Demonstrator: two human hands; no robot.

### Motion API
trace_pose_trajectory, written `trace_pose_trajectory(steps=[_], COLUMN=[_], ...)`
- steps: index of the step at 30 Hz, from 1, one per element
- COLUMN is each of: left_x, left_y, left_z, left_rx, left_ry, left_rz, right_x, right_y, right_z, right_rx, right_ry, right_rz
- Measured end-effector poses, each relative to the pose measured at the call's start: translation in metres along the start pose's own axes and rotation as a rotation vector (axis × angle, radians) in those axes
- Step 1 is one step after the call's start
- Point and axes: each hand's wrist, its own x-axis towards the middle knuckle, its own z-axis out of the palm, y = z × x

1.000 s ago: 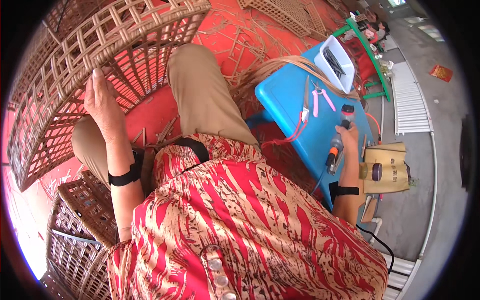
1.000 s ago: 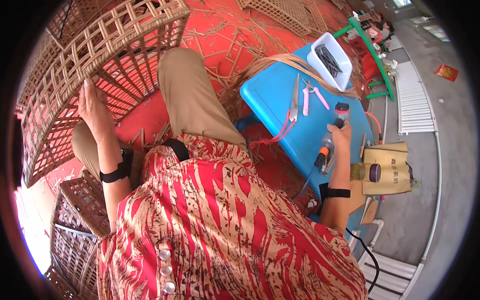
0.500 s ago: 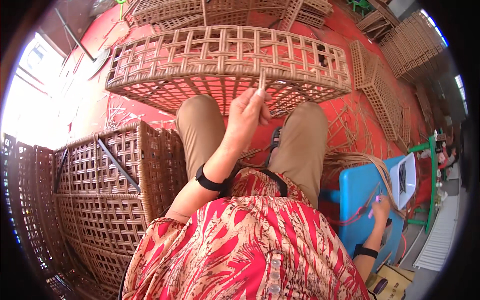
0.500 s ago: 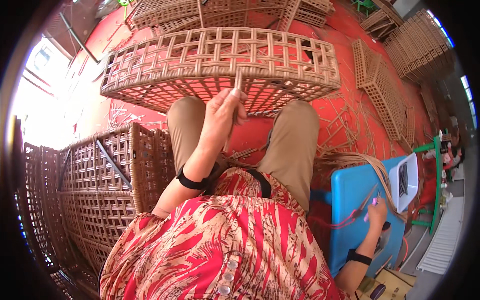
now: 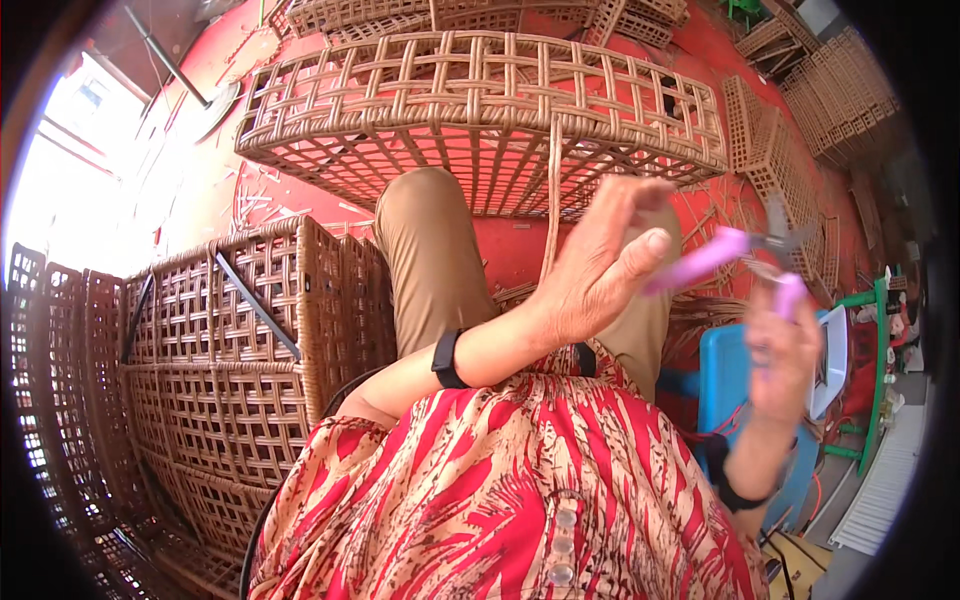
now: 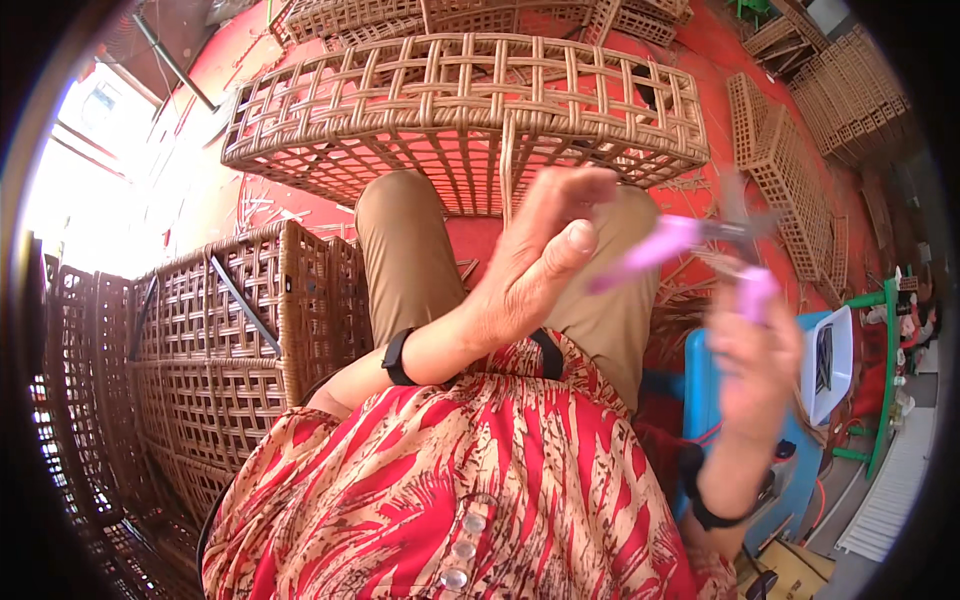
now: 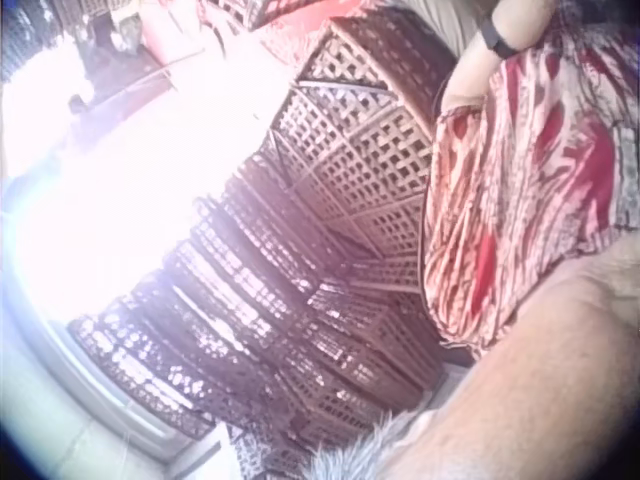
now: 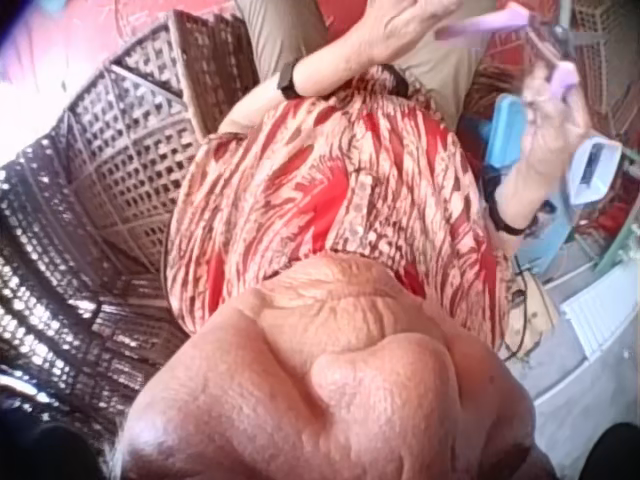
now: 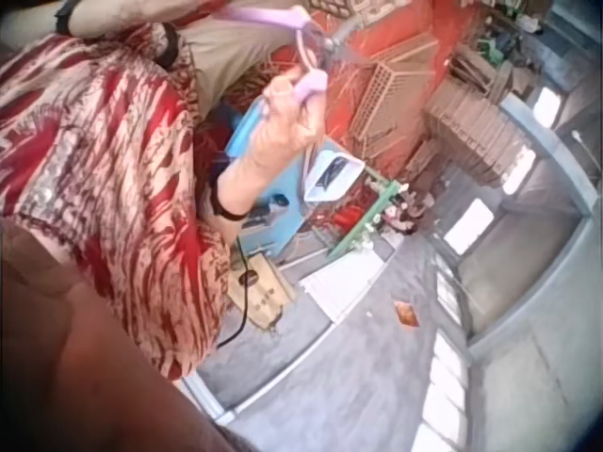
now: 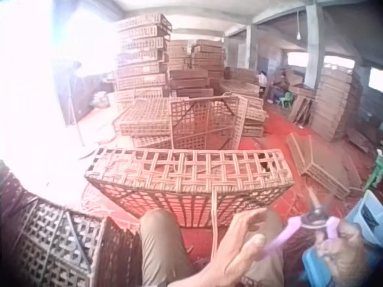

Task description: Recorder weaves rattan strips into a frame and secures them using a nail gun and pliers.

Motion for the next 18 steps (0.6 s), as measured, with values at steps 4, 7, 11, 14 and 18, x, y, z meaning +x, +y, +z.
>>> trace_pose_trajectory(steps=[4,7,11,14,18], left_x=[-0.011,-0.012,-0.016,-0.025,-0.021], left_y=[0.009,-0.011,-0.002,-0.046,-0.019], left_z=[0.005,-0.004,-0.012,-0.032,-0.035], left_rx=[-0.358,-0.091,-0.161,0.227,-0.198], left_ry=[0.072,0.240,0.482,0.529,0.193], left_rz=[-0.242,-0.074,-0.217,-0.166,-0.680], right_x=[0.010,0.017,0.033,0.051,0.097], right_y=[0.031,0.034,0.045,0.043,0.050], right_z=[0.085,0.103,0.098,0.091,0.077], right_rx=[0.253,0.709,0.650,-0.157,-1.135], right_ry=[-0.451,-0.615,-0.716,-0.349,-0.026], right_rz=[0.041,0.176,0.164,-0.094,-0.774])
